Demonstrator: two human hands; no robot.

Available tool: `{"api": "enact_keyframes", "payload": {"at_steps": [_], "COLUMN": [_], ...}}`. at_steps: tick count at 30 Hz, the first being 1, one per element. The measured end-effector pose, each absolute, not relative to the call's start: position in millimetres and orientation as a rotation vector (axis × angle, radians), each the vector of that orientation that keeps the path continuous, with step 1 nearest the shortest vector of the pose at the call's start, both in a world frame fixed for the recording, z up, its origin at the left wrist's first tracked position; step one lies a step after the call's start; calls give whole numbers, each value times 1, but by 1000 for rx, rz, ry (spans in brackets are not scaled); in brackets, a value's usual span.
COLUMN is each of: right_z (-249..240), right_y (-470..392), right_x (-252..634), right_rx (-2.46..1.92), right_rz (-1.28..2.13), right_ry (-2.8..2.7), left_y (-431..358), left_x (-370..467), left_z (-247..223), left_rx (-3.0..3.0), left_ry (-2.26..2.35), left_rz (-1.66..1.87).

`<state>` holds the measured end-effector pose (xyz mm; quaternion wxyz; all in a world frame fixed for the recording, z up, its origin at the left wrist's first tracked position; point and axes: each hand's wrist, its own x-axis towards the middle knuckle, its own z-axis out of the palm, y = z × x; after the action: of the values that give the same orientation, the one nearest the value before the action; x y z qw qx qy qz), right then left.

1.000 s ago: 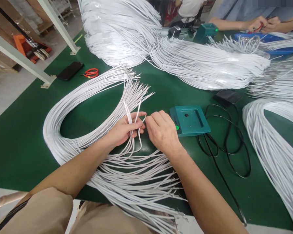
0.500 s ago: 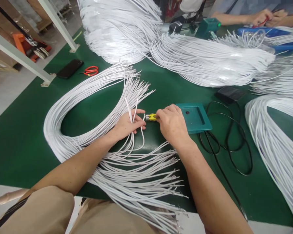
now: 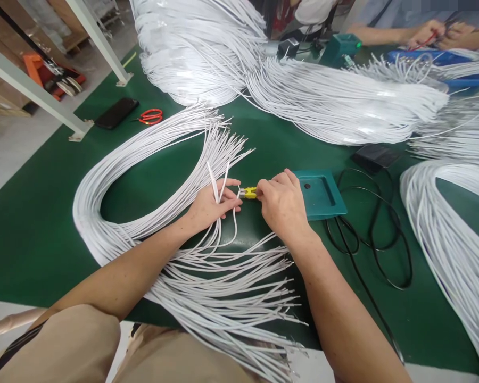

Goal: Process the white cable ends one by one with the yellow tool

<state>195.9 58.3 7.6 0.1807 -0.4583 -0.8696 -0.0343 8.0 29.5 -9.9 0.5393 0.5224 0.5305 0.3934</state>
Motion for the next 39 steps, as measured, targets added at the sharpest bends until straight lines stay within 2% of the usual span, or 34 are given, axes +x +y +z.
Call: {"api": "enact_keyframes", "payload": {"at_steps": [23, 30, 39], "right_z": [12, 13, 9], "right_y": [44, 49, 62], "right_x": [170, 187, 200], "right_rx": [-1267, -1382, -1316], "right_rz": [372, 2, -95], "right_ry": [-2111, -2294, -2520], "left_y": [25, 27, 34], "left_x": [11, 10, 10], "left_z": [-8, -10, -17], "left_rx": [1225, 1204, 1150], "left_ry": [1234, 1277, 1370], "left_rz": [1011, 999, 928]}}
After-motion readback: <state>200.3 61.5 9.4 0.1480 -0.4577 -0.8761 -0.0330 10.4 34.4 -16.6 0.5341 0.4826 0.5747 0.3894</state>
